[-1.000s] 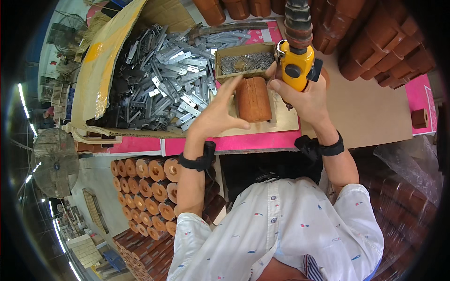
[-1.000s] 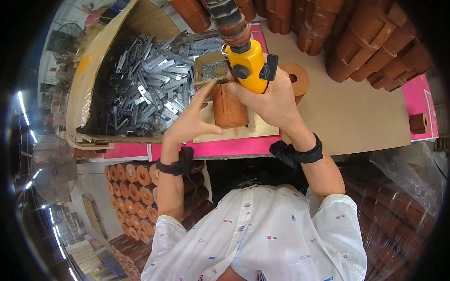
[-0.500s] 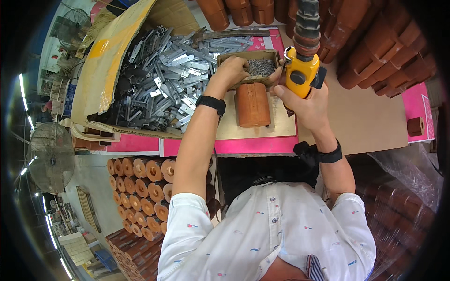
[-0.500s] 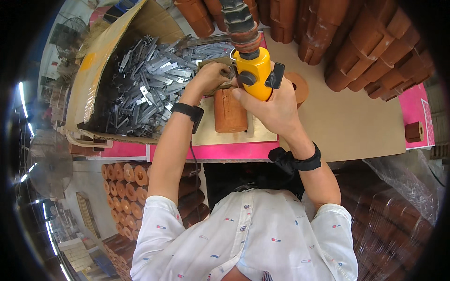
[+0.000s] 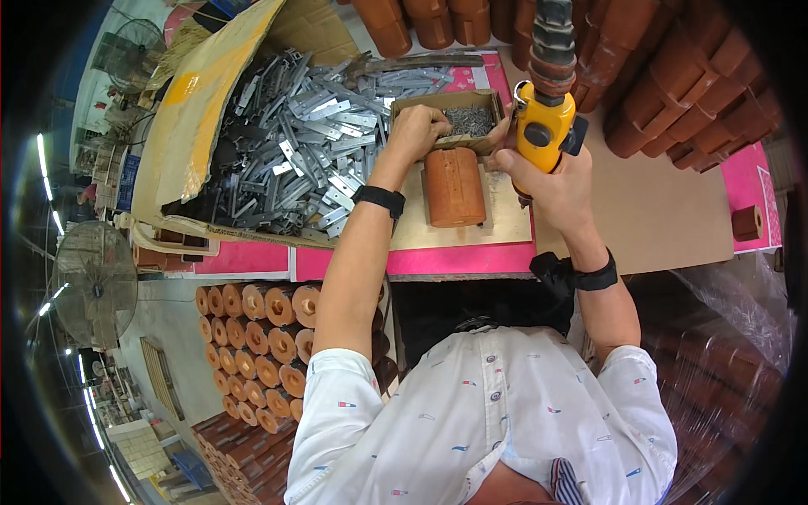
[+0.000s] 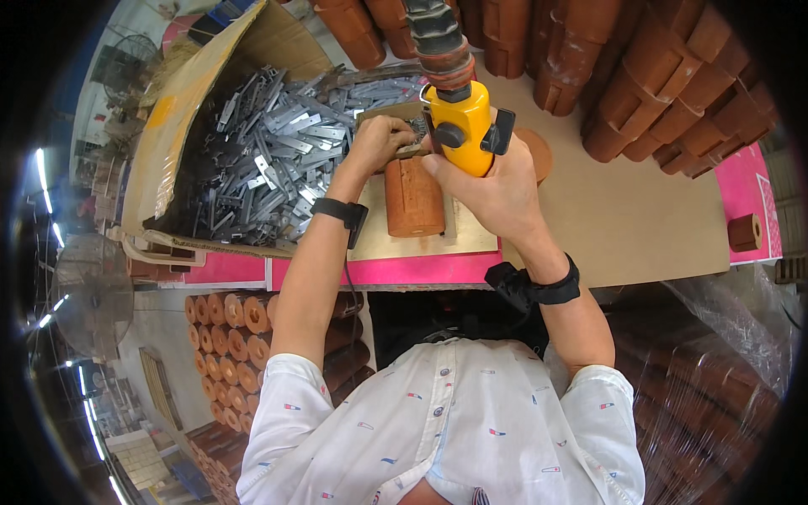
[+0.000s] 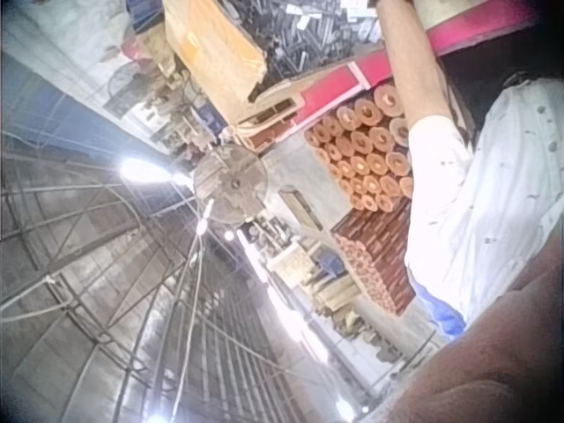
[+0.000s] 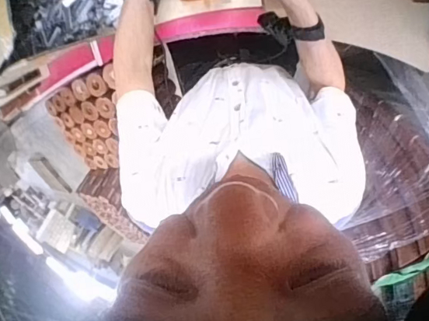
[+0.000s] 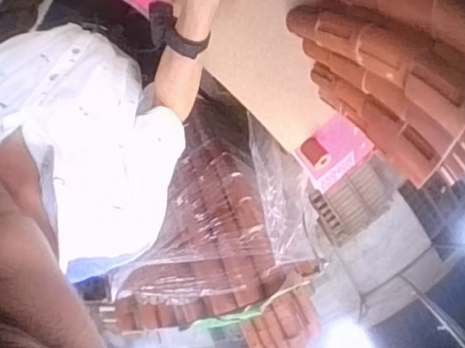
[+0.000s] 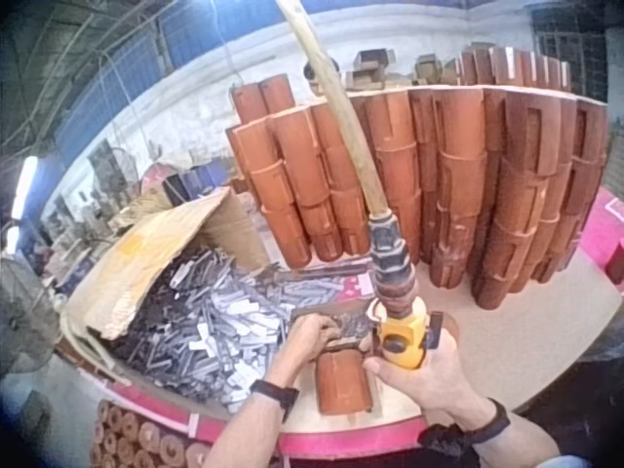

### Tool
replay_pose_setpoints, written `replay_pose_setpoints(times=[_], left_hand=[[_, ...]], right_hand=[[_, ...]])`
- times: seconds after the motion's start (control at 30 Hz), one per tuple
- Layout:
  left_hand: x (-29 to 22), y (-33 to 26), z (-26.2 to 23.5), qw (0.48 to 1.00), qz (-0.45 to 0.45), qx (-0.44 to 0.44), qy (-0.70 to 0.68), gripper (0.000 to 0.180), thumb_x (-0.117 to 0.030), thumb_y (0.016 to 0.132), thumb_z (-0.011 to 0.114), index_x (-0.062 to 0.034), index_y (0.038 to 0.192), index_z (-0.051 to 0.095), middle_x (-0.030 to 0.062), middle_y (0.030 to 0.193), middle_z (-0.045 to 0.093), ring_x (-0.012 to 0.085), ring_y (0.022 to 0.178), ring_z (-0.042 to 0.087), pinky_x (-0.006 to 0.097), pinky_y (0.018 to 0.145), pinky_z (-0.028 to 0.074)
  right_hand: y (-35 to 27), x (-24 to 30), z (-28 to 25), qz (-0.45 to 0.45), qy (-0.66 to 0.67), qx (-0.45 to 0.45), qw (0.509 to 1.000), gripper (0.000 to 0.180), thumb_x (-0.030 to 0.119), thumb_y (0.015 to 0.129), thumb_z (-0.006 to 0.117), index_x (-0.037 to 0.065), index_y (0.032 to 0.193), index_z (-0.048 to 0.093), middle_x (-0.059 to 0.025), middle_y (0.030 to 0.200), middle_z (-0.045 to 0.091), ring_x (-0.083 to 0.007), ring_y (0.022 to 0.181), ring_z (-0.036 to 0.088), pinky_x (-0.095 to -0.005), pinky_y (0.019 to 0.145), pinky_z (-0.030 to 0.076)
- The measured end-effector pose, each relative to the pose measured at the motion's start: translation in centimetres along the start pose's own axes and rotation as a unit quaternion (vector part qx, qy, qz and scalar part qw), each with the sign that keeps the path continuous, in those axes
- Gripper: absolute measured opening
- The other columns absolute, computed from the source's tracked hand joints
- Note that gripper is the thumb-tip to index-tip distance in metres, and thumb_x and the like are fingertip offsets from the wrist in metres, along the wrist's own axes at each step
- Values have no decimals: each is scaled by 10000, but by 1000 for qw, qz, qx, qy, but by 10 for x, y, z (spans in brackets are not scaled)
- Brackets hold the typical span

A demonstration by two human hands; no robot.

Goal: The recorder is assembling wooden furniture components by attaching metal brackets using a pneumatic screwdriver and screws.

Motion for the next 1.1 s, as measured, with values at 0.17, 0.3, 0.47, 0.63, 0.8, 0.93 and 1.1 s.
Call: replay_pose_setpoints(times=[0.17,0.3,0.47,0.63,0.8,0.93,1.1], left_hand=[[3,-2,-3,1000,18,2,18,222,-102,783,660,0,977,697,187,872,694,278,835,684,351,769,514],[16,-6,-30,992,-8,-109,-58,260,-95,771,665,-11,1017,685,194,911,693,273,859,685,331,779,516],[37,-46,-69,975,-105,-165,104,232,-72,748,635,-44,968,703,192,920,675,326,883,650,387,790,503],[47,-70,-67,931,-106,-172,305,260,-36,749,580,-95,960,720,152,987,610,376,969,544,449,840,467],[47,-72,-64,935,-87,-145,312,243,-61,742,633,-91,970,709,143,966,622,359,963,556,458,827,465],[58,-73,-69,951,-52,-172,251,224,-89,732,692,-63,955,694,144,922,646,358,894,598,441,801,477],[-1,-72,-82,975,-87,-203,-34,388,-34,768,673,-51,1151,620,114,887,658,239,790,640,328,715,499]], right_hand=[[-2,-1,1,17,3,-16,1000,304,63,797,710,9,1062,571,-41,949,662,-107,870,613,-259,804,496],[-2,0,-1,23,-13,-13,1000,312,69,796,717,10,1066,572,-41,955,663,-110,871,616,-262,810,497],[-1,-4,-3,27,-6,-17,999,322,76,795,723,15,1074,574,-44,959,665,-120,869,621,-267,825,498],[0,-7,0,25,-5,1,1000,326,77,798,722,14,1080,571,-49,962,667,-121,874,621,-269,834,494],[-1,-6,-1,19,-31,8,999,330,84,802,721,7,1083,566,-47,960,669,-120,876,620,-268,837,491],[-2,-6,1,4,-20,14,1000,331,74,807,703,4,1090,545,-48,962,652,-113,846,627,-258,790,509],[-1,-7,-2,21,-21,2,1000,334,102,801,725,4,1077,566,-43,951,673,-116,873,618,-262,828,492]])
Point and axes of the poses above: each hand's wrist, its own y-axis towards the middle knuckle, its own z-axis out of the palm, x = y × z, the point moved 2 cm from there along y, towards the middle knuckle
